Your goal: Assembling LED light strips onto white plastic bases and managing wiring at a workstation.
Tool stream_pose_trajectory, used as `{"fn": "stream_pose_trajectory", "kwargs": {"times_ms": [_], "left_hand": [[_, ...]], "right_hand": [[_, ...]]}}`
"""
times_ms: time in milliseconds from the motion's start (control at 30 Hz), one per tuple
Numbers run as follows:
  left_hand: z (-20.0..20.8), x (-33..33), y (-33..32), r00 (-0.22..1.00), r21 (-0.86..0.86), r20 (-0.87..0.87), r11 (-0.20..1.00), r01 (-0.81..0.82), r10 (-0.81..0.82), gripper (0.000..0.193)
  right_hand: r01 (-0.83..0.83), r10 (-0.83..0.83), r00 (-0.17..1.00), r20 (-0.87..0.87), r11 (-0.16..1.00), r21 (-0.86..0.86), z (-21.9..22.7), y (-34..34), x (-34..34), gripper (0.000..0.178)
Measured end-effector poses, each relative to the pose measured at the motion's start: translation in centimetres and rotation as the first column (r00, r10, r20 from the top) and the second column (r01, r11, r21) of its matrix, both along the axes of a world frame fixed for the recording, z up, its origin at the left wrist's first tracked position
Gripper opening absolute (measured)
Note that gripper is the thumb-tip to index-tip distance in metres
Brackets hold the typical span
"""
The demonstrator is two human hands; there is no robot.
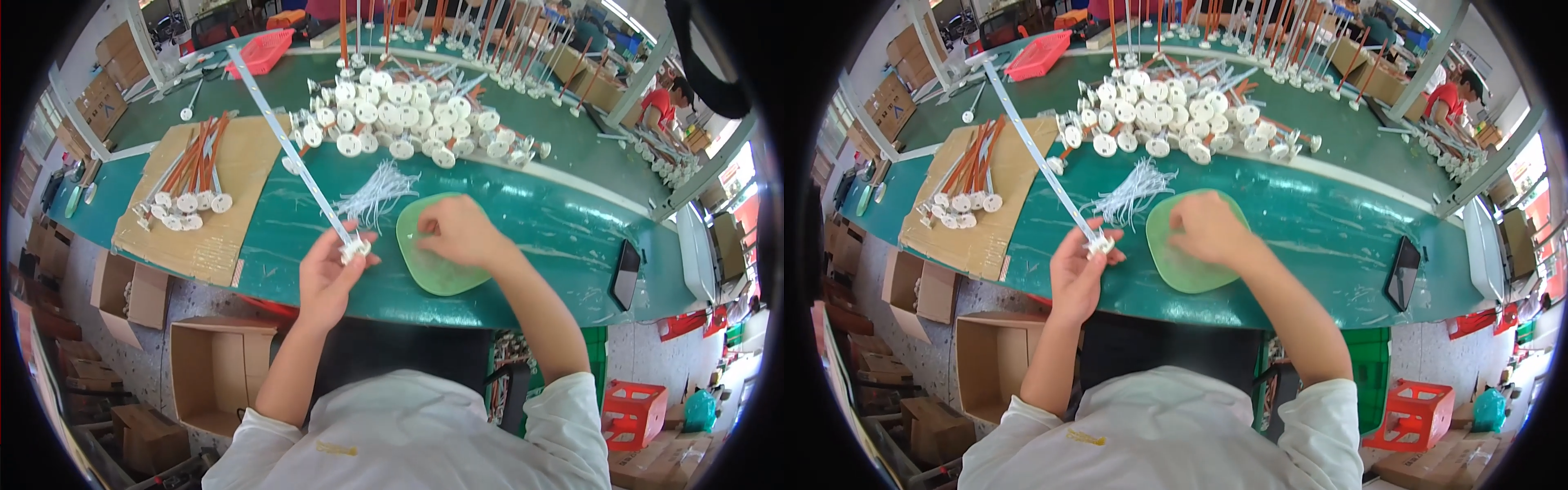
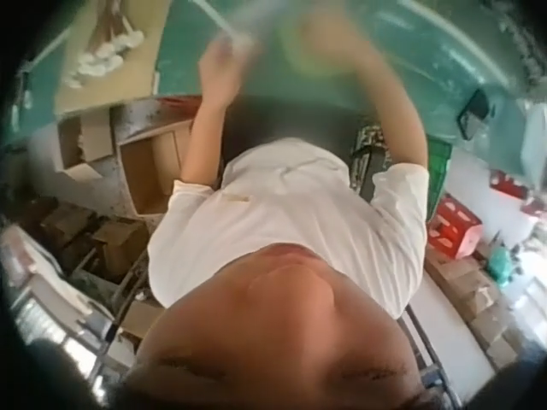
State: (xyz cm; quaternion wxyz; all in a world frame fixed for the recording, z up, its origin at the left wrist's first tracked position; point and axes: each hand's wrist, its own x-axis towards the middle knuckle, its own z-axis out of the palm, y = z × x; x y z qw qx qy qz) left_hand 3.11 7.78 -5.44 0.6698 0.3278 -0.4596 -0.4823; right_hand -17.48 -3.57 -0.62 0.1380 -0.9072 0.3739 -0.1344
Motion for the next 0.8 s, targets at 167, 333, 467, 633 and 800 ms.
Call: {"fn": "stream_pose_trajectory", "kwargs": {"times_ms": [167,333,467,633,800], "left_hand": [[-0.2,0.1,0.0,0.998,0.014,-0.005,0.998,0.060,-0.060,0.046],[-0.1,-0.1,0.3,0.998,-0.005,0.005,0.998,0.063,-0.063,0.043],[-0.2,-0.1,0.7,0.997,-0.019,0.033,0.998,0.064,-0.064,0.042],[0.6,-0.5,1.6,0.999,0.032,0.050,0.999,0.013,-0.015,0.040],[2.7,-3.0,4.7,0.987,0.052,0.022,0.986,0.160,-0.161,0.035]], "right_hand": [[0.070,-0.074,0.997,0.027,0.988,0.137,0.1,0.6,0.2,0.013],[0.085,-0.111,0.984,0.136,0.978,0.188,1.5,2.3,-1.2,0.012],[0.128,-0.153,0.932,0.329,0.987,0.096,2.0,4.7,-2.0,0.010],[0.329,-0.289,0.713,0.639,0.942,0.059,2.2,9.4,-1.8,0.008],[0.364,-0.501,0.114,0.858,0.824,0.433,0.5,13.6,-2.0,0.008]]}}
